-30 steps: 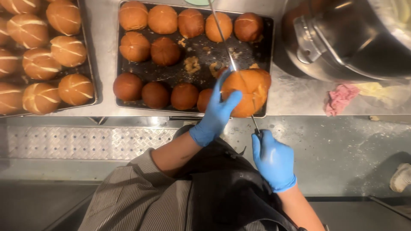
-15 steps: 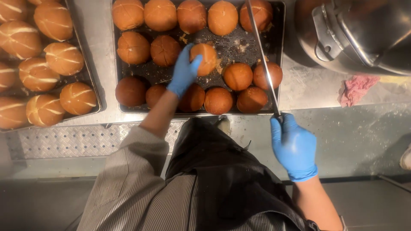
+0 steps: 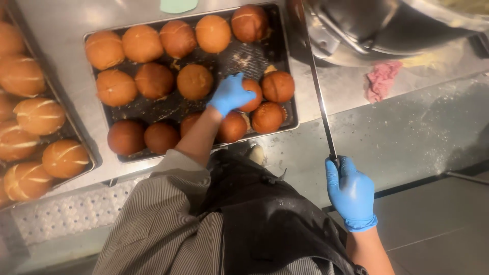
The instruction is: The person is using a long knife to cut cross-shaped slits into the tops of round buns on a tray.
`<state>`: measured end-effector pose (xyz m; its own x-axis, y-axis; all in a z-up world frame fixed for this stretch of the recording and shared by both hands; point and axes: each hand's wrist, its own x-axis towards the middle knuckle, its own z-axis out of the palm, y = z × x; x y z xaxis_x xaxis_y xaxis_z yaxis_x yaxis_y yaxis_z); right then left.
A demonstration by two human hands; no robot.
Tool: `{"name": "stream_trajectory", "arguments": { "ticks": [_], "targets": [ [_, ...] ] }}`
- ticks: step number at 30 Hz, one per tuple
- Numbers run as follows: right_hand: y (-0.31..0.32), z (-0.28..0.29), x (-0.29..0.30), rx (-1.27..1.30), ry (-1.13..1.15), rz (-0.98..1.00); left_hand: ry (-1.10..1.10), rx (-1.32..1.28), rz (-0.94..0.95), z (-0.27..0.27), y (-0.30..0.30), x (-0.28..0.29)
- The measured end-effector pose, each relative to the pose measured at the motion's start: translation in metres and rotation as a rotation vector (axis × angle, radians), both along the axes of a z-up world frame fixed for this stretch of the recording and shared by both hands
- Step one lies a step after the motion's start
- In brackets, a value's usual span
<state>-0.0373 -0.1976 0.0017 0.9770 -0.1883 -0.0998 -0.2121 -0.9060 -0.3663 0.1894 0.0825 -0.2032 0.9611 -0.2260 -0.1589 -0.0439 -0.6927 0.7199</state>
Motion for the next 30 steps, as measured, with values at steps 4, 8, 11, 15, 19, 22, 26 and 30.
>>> {"name": "stream_trajectory", "arguments": {
  "ticks": [4, 8, 11, 15, 19, 22, 26, 30],
  "targets": [
    [-0.018, -0.005, -0.021, 0.015, -0.078, 0.004, 0.133, 0.185, -0.113, -0.008, 0.011, 0.000],
    [-0.032, -0.006, -0.037, 0.003, -0.112, 0.051, 0.401, -0.629, 0.196, 0.028, 0.033, -0.026],
    [-0.032, 0.004, -0.034, 0.113, -0.098, 0.092, 0.546, -1.210, 0.376, 0.081, 0.034, -0.048],
    [-0.017, 0.026, -0.029, 0.333, 0.110, 0.061, 0.640, -2.001, 0.463, 0.147, 0.024, -0.091],
    [-0.005, 0.039, -0.025, 0.375, -0.014, 0.240, 0.422, -1.937, 0.175, 0.197, -0.001, -0.124],
    [0.003, 0.043, -0.026, 0.378, -0.116, 0.363, 0.533, -2.108, 0.167, 0.206, -0.019, -0.141],
    [0.014, 0.047, -0.027, 0.389, -0.219, 0.509, 0.412, -1.991, 0.015, 0.212, -0.037, -0.153],
    [0.015, 0.042, -0.028, 0.318, -0.176, 0.516, 0.382, -1.985, -0.075, 0.224, -0.045, -0.162]
  ]
}}
